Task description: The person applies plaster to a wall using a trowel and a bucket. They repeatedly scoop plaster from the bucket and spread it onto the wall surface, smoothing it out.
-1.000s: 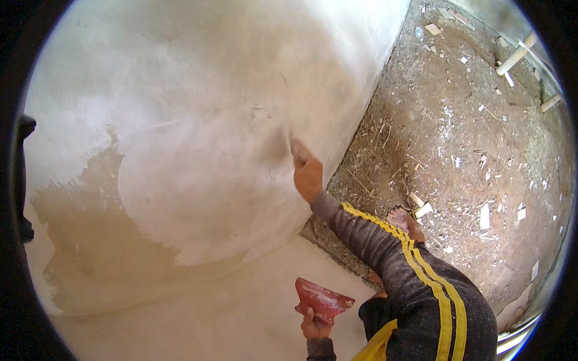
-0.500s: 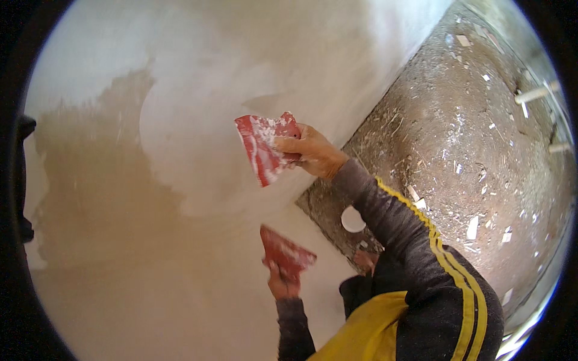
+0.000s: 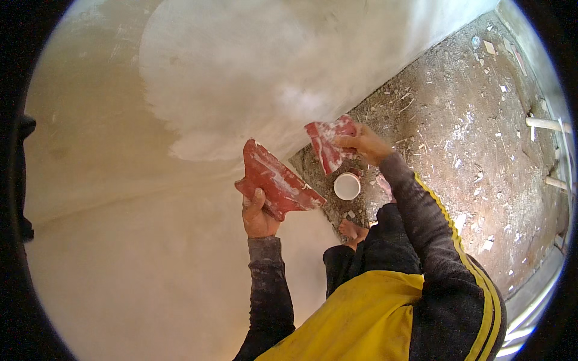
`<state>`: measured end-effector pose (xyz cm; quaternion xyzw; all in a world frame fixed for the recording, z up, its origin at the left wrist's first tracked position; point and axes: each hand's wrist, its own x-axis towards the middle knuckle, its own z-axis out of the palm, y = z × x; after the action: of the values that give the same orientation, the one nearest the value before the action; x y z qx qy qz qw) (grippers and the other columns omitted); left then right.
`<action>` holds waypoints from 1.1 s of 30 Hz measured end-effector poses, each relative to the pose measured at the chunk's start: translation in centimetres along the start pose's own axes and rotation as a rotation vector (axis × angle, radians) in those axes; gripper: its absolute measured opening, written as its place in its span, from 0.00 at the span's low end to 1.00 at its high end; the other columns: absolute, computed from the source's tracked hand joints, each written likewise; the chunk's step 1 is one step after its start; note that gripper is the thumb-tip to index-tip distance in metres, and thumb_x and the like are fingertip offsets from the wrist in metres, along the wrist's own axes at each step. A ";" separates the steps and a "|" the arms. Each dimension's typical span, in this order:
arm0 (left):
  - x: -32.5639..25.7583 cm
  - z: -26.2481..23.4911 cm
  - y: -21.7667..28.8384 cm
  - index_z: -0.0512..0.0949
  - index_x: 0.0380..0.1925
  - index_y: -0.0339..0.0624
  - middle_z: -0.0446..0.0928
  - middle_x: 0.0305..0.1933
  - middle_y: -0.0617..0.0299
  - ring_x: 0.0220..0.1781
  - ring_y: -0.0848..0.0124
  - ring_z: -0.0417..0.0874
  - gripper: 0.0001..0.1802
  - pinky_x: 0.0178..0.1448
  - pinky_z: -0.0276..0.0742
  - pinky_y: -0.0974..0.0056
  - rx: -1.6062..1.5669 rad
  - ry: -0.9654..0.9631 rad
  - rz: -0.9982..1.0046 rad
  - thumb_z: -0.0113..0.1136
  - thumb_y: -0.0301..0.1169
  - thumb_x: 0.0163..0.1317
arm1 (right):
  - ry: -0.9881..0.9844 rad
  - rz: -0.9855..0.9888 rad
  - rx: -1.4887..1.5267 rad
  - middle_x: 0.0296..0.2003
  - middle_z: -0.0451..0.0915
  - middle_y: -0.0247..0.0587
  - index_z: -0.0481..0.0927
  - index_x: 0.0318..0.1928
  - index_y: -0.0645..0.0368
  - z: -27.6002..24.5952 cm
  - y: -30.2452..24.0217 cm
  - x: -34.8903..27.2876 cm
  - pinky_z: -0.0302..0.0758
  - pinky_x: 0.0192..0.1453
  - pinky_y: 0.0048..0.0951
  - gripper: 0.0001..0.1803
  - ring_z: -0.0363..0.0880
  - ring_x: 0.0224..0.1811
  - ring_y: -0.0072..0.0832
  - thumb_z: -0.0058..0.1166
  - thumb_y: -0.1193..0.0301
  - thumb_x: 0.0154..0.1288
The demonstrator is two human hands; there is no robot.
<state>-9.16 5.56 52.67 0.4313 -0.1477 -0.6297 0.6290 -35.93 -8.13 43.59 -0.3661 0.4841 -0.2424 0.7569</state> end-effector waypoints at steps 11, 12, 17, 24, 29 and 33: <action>-1.2 2.3 0.0 0.72 0.60 0.33 0.79 0.57 0.56 0.55 0.67 0.81 0.23 0.61 0.79 0.58 0.225 0.221 0.335 0.65 0.28 0.68 | 0.158 -0.254 0.228 0.40 0.84 0.34 0.79 0.51 0.66 5.4 0.7 -9.0 0.79 0.43 0.25 0.17 0.80 0.37 0.17 0.65 0.67 0.68; -1.1 2.6 0.0 0.73 0.59 0.32 0.79 0.57 0.56 0.54 0.67 0.81 0.22 0.60 0.79 0.58 0.251 0.245 0.348 0.65 0.29 0.68 | 0.148 -0.180 0.279 0.40 0.84 0.33 0.79 0.51 0.66 6.0 1.3 -9.3 0.80 0.43 0.25 0.18 0.80 0.37 0.17 0.65 0.67 0.68; -1.3 1.8 -0.6 0.75 0.57 0.32 0.80 0.54 0.56 0.50 0.68 0.83 0.20 0.54 0.81 0.61 0.457 0.378 0.346 0.64 0.30 0.69 | 0.248 -0.158 0.497 0.41 0.83 0.33 0.78 0.51 0.66 6.2 6.5 -7.7 0.80 0.44 0.27 0.17 0.81 0.38 0.19 0.62 0.68 0.68; -6.6 -8.5 -11.3 0.75 0.56 0.31 0.81 0.51 0.57 0.44 0.70 0.83 0.18 0.45 0.80 0.65 0.569 0.590 -0.095 0.61 0.29 0.70 | 0.575 -0.061 -0.699 0.34 0.84 0.50 0.80 0.44 0.65 -4.1 26.6 -1.9 0.78 0.41 0.41 0.15 0.82 0.33 0.43 0.58 0.67 0.62; -12.1 -15.7 -20.7 0.75 0.56 0.31 0.82 0.51 0.56 0.45 0.69 0.83 0.18 0.47 0.81 0.64 0.661 0.700 -0.356 0.60 0.27 0.70 | 0.265 -0.010 -1.051 0.39 0.85 0.59 0.80 0.49 0.65 -6.6 40.5 3.0 0.82 0.47 0.50 0.19 0.86 0.41 0.54 0.57 0.66 0.63; -13.6 -20.8 -26.6 0.76 0.55 0.29 0.82 0.50 0.54 0.48 0.67 0.84 0.17 0.54 0.82 0.64 0.566 0.788 -0.458 0.60 0.27 0.70 | 0.081 0.282 -1.177 0.39 0.86 0.61 0.80 0.50 0.66 -4.7 42.5 9.3 0.84 0.47 0.49 0.21 0.87 0.44 0.53 0.58 0.63 0.63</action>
<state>-13.93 29.89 26.00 0.8088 0.0336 -0.4770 0.3424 -35.86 9.77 3.64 -0.6460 0.6091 0.1547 0.4332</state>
